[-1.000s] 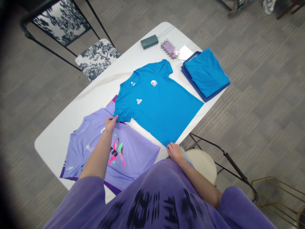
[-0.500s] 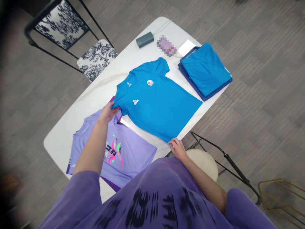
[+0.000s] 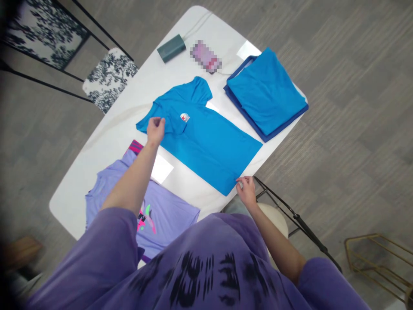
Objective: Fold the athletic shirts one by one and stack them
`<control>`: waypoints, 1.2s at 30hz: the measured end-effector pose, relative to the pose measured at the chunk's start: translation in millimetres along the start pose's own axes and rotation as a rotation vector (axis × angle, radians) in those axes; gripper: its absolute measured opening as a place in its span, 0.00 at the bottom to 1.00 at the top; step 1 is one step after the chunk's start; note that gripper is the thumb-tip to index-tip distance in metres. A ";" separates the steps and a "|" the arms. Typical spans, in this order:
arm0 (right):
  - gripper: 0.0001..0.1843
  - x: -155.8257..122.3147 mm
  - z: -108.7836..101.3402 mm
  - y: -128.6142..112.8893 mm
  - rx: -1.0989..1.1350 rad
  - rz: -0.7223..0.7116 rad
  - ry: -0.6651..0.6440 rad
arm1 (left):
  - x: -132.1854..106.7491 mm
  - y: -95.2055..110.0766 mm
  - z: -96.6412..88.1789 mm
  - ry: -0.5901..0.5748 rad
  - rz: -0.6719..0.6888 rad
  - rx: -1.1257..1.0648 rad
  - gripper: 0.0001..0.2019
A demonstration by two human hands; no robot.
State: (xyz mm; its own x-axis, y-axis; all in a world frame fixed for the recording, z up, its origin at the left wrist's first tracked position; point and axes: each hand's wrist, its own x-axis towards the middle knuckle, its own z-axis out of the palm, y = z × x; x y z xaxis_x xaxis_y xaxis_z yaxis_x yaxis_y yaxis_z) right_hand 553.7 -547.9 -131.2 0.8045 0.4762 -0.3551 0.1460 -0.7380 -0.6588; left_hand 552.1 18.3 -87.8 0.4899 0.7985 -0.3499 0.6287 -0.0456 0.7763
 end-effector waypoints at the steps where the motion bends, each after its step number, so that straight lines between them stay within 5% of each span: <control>1: 0.12 1.2 -1.4 -0.4 -0.019 -0.018 -0.024 | -21.6 -9.3 7.3 0.046 0.037 0.041 0.27; 7: 0.09 22.5 4.9 -38.4 -0.068 -0.168 -0.241 | -147.0 -89.6 43.4 0.084 0.153 0.414 0.42; 10: 0.12 65.5 21.4 -88.5 -0.084 -0.308 -0.341 | -161.1 -118.9 54.9 0.060 0.165 0.525 0.44; 13: 0.14 137.3 52.9 -166.9 -0.076 -0.466 -0.420 | -153.6 -136.0 56.9 0.073 0.176 0.547 0.45; 16: 0.16 223.3 105.9 -270.2 -0.079 -0.630 -0.415 | -145.4 -148.1 53.6 0.109 0.219 0.540 0.45; 20: 0.22 318.8 202.2 -410.1 -0.176 -0.820 -0.408 | -141.1 -159.2 50.2 0.166 0.263 0.547 0.44; 24: 0.34 370.8 293.6 -498.5 -0.428 -0.880 -0.578 | -137.4 -165.8 47.1 0.181 0.281 0.549 0.44; 29: 0.28 402.6 353.7 -529.1 -0.673 -0.879 -0.810 | -133.0 -172.6 42.2 0.172 0.283 0.534 0.45; 36: 0.25 433.3 365.1 -541.4 -0.556 -0.898 -0.901 | -131.4 -177.2 39.0 0.201 0.289 0.502 0.45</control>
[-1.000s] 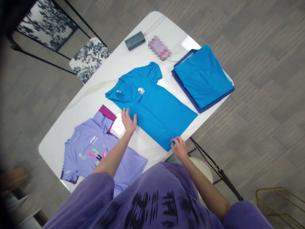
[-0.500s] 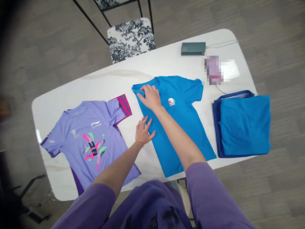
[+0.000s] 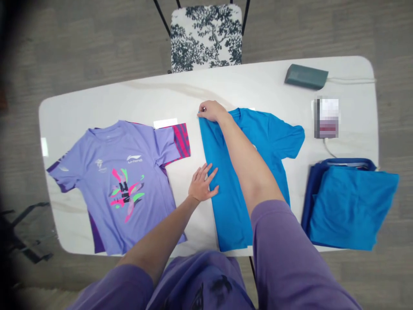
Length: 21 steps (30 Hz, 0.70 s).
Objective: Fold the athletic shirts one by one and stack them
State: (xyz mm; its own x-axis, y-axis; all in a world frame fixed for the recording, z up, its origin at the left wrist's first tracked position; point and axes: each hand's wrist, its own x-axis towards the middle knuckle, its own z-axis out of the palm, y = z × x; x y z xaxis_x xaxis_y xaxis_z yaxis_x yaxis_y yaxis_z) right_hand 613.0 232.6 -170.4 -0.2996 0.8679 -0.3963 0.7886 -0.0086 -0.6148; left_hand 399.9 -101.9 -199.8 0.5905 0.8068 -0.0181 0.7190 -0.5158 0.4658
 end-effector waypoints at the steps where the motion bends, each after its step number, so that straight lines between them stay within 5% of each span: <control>1: 0.25 -0.1 -1.3 0.2 0.006 -0.011 0.012 | -0.1 -0.4 0.0 0.000 -0.005 -0.003 0.45; 5: 0.27 -28.4 -1.7 9.7 0.045 -0.030 0.188 | -0.7 -2.5 0.5 0.005 -0.010 -0.023 0.46; 10: 0.31 -127.0 -1.6 62.8 0.042 0.134 0.567 | -2.1 -4.5 3.0 0.027 0.001 -0.043 0.46; 14: 0.30 -183.7 -1.8 101.5 0.014 0.218 0.494 | -2.8 -3.3 4.1 0.039 0.000 -0.040 0.47; 21: 0.19 -192.7 -6.7 127.8 0.016 0.229 0.397 | -3.4 0.9 5.1 0.027 -0.009 -0.032 0.50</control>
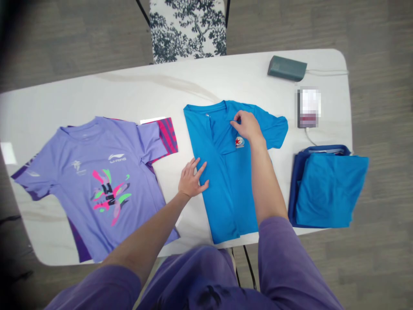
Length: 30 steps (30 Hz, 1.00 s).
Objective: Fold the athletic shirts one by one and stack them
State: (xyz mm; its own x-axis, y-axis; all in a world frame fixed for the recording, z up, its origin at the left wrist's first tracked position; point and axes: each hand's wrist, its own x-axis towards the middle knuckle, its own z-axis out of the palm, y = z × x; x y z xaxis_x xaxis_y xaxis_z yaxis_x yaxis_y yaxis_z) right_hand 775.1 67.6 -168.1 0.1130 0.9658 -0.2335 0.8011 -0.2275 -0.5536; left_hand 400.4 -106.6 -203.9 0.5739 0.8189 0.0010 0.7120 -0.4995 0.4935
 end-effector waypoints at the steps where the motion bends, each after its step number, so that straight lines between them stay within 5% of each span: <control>1: 0.19 -1.3 -1.6 2.7 0.010 0.030 0.007 | -0.2 0.2 0.4 -0.005 -0.004 -0.001 0.50; 5: 0.22 -23.0 -5.1 -1.8 -0.015 0.147 0.073 | -1.0 0.7 1.7 -0.026 -0.016 -0.015 0.49; 9: 0.29 -89.7 10.8 -39.3 -0.045 0.147 0.274 | -1.3 1.1 1.9 -0.076 -0.041 -0.041 0.48; 11: 0.29 -146.0 30.7 -62.0 -0.016 0.131 0.259 | -1.2 1.3 1.7 -0.093 -0.055 -0.053 0.48; 14: 0.25 -251.1 70.8 -87.5 0.049 0.197 0.072 | -0.8 2.3 0.4 -0.099 -0.065 -0.071 0.48; 18: 0.19 -396.8 119.1 -99.7 0.081 0.414 -0.136 | -1.4 6.2 -3.7 -0.106 -0.077 -0.091 0.47; 21: 0.18 -488.8 135.2 -102.0 0.110 0.477 -0.206 | -2.9 11.8 -8.2 -0.116 -0.094 -0.098 0.46; 25: 0.20 -566.7 122.8 -98.2 0.206 0.413 -0.256 | -2.5 23.9 -16.3 -0.132 -0.089 -0.089 0.48; 30: 0.18 -576.4 55.4 -41.2 0.248 0.512 -0.067 | 1.1 46.3 -29.6 -0.197 -0.111 0.001 0.59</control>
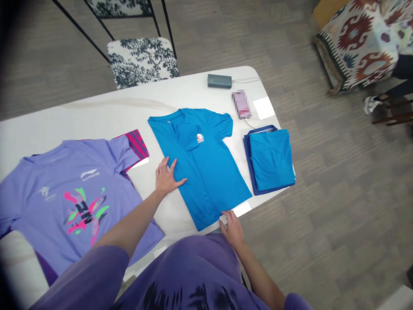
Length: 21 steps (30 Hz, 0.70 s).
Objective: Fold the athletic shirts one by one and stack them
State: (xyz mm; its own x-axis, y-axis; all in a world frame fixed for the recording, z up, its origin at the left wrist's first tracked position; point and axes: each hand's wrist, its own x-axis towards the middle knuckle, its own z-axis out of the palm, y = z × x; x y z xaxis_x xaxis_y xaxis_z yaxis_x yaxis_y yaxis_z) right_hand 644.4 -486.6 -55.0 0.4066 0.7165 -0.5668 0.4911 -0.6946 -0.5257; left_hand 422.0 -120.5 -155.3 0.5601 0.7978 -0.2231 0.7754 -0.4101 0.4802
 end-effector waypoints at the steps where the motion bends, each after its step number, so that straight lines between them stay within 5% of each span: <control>1: 0.18 12.2 -22.1 9.2 0.019 0.039 0.079 | -0.5 5.5 -2.8 -0.018 -0.015 0.020 0.59; 5: 0.21 64.0 -103.3 47.6 0.097 0.192 0.272 | 9.8 39.2 -13.3 -0.018 -0.095 0.089 0.55; 8: 0.19 87.2 -137.1 73.2 0.114 0.243 0.256 | 56.1 87.9 -17.1 0.100 -0.164 0.100 0.42; 11: 0.14 97.4 -146.9 93.4 0.100 0.247 0.271 | 146.7 158.0 -8.7 0.176 -0.105 -0.033 0.28; 16: 0.06 105.2 -142.7 111.9 0.053 0.246 0.244 | 304.1 282.0 36.3 0.071 -0.067 -0.268 0.14; 18: 0.05 105.0 -140.8 114.2 0.027 0.246 0.204 | 339.7 315.7 57.4 0.033 -0.123 -0.215 0.14; 21: 0.05 100.0 -137.8 113.2 0.054 0.199 0.092 | 364.5 340.0 82.6 0.022 -0.205 -0.090 0.18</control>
State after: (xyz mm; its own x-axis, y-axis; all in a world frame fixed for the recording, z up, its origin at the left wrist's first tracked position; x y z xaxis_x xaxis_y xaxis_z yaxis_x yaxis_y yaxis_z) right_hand 846.8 -484.7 -83.7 0.5613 0.5661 -0.6037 0.3533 -0.8235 -0.4438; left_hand 913.9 -5.6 -143.4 0.3859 0.8703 -0.3060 0.8427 -0.1975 0.5009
